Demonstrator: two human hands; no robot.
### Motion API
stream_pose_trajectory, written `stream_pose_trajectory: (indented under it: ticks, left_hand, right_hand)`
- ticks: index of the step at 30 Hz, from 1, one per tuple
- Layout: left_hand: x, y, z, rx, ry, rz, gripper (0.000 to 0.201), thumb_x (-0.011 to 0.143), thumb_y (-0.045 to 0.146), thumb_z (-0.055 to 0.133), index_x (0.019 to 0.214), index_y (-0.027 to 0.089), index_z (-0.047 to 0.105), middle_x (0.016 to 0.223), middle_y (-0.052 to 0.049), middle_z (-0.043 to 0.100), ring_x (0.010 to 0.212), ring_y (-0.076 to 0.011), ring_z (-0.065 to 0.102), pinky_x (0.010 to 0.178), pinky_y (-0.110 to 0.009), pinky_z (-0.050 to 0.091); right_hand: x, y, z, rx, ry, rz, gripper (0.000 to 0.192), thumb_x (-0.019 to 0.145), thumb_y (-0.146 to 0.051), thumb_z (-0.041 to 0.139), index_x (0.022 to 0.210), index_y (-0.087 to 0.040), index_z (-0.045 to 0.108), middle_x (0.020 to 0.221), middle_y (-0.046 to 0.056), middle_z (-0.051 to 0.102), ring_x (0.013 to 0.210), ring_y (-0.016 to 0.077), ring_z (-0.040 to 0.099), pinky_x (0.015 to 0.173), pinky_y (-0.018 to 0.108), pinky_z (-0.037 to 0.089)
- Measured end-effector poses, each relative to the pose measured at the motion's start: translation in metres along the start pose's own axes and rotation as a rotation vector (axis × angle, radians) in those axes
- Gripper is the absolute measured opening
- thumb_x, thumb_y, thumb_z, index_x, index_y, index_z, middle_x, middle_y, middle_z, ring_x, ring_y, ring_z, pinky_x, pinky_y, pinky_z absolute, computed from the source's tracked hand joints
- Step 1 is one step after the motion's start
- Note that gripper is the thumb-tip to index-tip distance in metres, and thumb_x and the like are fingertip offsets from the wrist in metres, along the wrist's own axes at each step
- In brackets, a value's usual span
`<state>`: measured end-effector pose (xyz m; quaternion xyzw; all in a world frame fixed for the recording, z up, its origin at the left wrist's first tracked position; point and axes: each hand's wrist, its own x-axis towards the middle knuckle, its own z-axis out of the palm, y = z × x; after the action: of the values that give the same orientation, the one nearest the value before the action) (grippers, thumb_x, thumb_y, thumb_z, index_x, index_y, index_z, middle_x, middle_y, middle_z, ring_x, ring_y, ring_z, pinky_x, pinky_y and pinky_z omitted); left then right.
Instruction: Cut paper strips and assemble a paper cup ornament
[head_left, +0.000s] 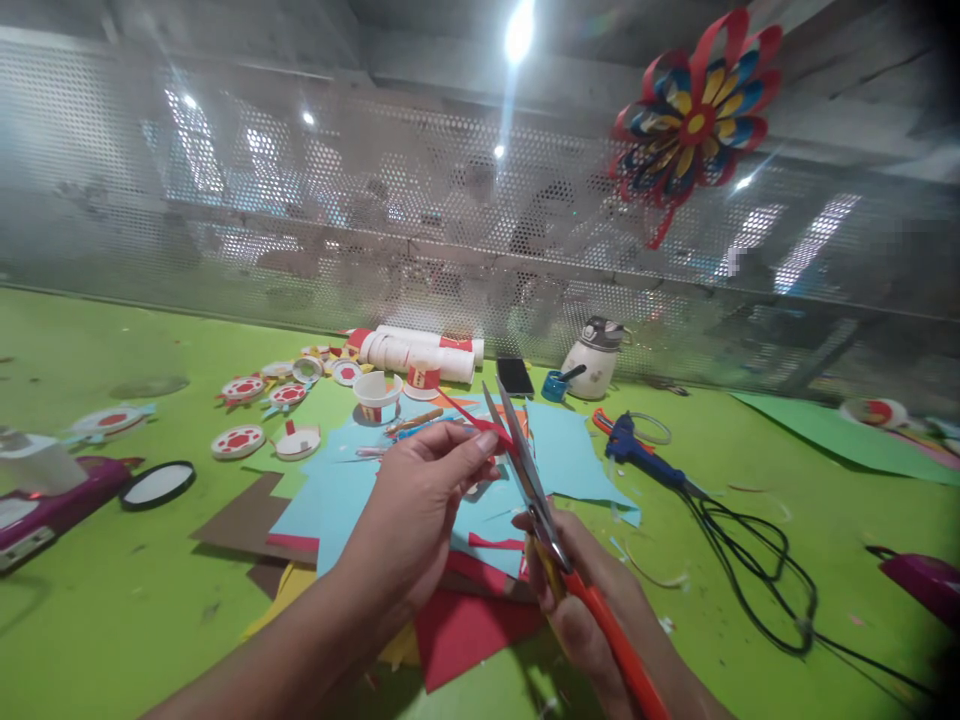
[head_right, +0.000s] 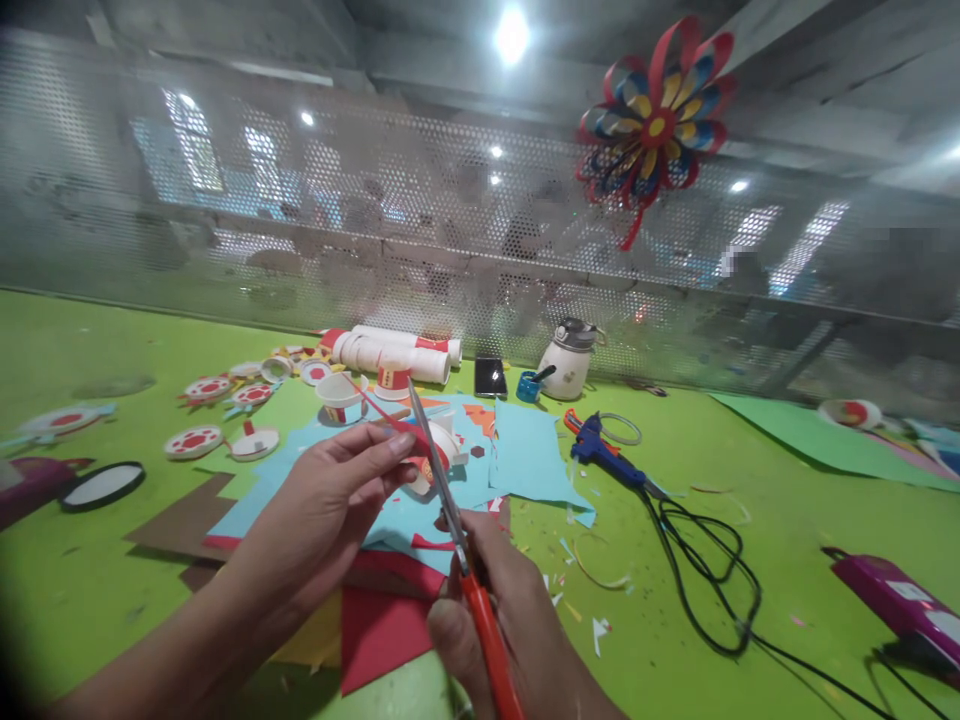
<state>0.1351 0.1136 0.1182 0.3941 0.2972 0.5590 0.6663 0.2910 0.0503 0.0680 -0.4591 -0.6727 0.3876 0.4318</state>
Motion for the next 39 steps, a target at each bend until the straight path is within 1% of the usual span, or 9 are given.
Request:
stream_pose_trajectory:
  ticks: [7, 12, 17, 21, 27, 31, 35, 39]
  left_hand:
    - [0.000, 0.000, 0.000, -0.010, -0.008, -0.002, 0.016, 0.070, 0.024, 0.072, 0.063, 0.014, 0.062, 0.069, -0.003, 0.063, 0.064, -0.0115, 0.055, 0.067, -0.026, 0.041]
    - [0.002, 0.000, -0.002, -0.002, -0.024, -0.008, 0.016, 0.070, 0.025, 0.072, 0.065, 0.014, 0.062, 0.072, -0.003, 0.064, 0.065, -0.0116, 0.055, 0.070, -0.027, 0.041]
    - [0.003, 0.001, -0.004, 0.052, -0.026, -0.028, 0.021, 0.070, 0.029, 0.072, 0.065, 0.015, 0.058, 0.072, -0.004, 0.064, 0.064, -0.0126, 0.056, 0.069, -0.029, 0.041]
    - [0.003, 0.004, -0.004, 0.076, -0.028, -0.040, 0.022, 0.068, 0.029, 0.073, 0.065, 0.015, 0.056, 0.070, -0.002, 0.063, 0.063, -0.0126, 0.056, 0.068, -0.029, 0.042]
    - [0.005, 0.005, -0.007, 0.118, -0.074, -0.018, 0.020, 0.071, 0.029, 0.071, 0.069, 0.014, 0.059, 0.075, -0.006, 0.065, 0.064, -0.0137, 0.057, 0.067, -0.031, 0.043]
    - [0.007, 0.004, -0.008, 0.137, -0.093, 0.004, 0.020, 0.072, 0.029, 0.070, 0.069, 0.013, 0.059, 0.076, -0.007, 0.066, 0.064, -0.0142, 0.057, 0.065, -0.031, 0.044]
    - [0.007, 0.005, -0.009, 0.141, -0.110, 0.012, 0.020, 0.072, 0.029, 0.070, 0.069, 0.013, 0.059, 0.075, -0.008, 0.066, 0.063, -0.0143, 0.057, 0.064, -0.031, 0.044]
    - [0.009, 0.008, -0.010, 0.133, -0.123, -0.014, 0.020, 0.070, 0.028, 0.071, 0.067, 0.013, 0.058, 0.073, -0.007, 0.066, 0.061, -0.0142, 0.058, 0.064, -0.031, 0.044]
  right_hand:
    - [-0.001, 0.003, 0.001, -0.020, 0.042, -0.011, 0.066, 0.075, -0.074, 0.047, 0.113, -0.020, 0.053, 0.062, -0.002, 0.045, 0.052, 0.0121, 0.043, 0.048, 0.024, 0.039]
    - [-0.001, -0.001, 0.000, -0.050, 0.057, -0.021, 0.061, 0.078, -0.072, 0.044, 0.107, -0.020, 0.055, 0.062, -0.001, 0.046, 0.052, 0.0117, 0.042, 0.050, 0.024, 0.040]
    - [-0.001, -0.005, 0.002, -0.102, 0.089, -0.036, 0.061, 0.080, -0.072, 0.041, 0.105, -0.018, 0.057, 0.062, -0.001, 0.046, 0.052, 0.0115, 0.039, 0.050, 0.023, 0.040]
    - [-0.002, -0.007, 0.003, -0.123, 0.131, -0.036, 0.063, 0.079, -0.072, 0.040, 0.104, -0.017, 0.057, 0.065, 0.000, 0.048, 0.056, 0.0132, 0.042, 0.053, 0.024, 0.041]
    - [-0.005, -0.009, 0.006, -0.084, 0.131, 0.006, 0.061, 0.080, -0.072, 0.039, 0.104, -0.018, 0.055, 0.064, -0.001, 0.045, 0.054, 0.0124, 0.038, 0.053, 0.025, 0.038]
    - [-0.004, -0.005, 0.007, -0.047, 0.114, -0.004, 0.060, 0.079, -0.071, 0.042, 0.104, -0.018, 0.055, 0.059, -0.003, 0.041, 0.050, 0.0117, 0.036, 0.051, 0.025, 0.036]
    - [-0.002, 0.001, 0.005, -0.070, 0.109, -0.027, 0.061, 0.079, -0.072, 0.040, 0.103, -0.018, 0.055, 0.060, -0.002, 0.043, 0.050, 0.0114, 0.037, 0.047, 0.024, 0.034]
    - [-0.003, 0.001, 0.004, -0.091, 0.095, -0.053, 0.062, 0.080, -0.071, 0.039, 0.105, -0.017, 0.056, 0.061, -0.001, 0.044, 0.051, 0.0116, 0.038, 0.047, 0.023, 0.035]
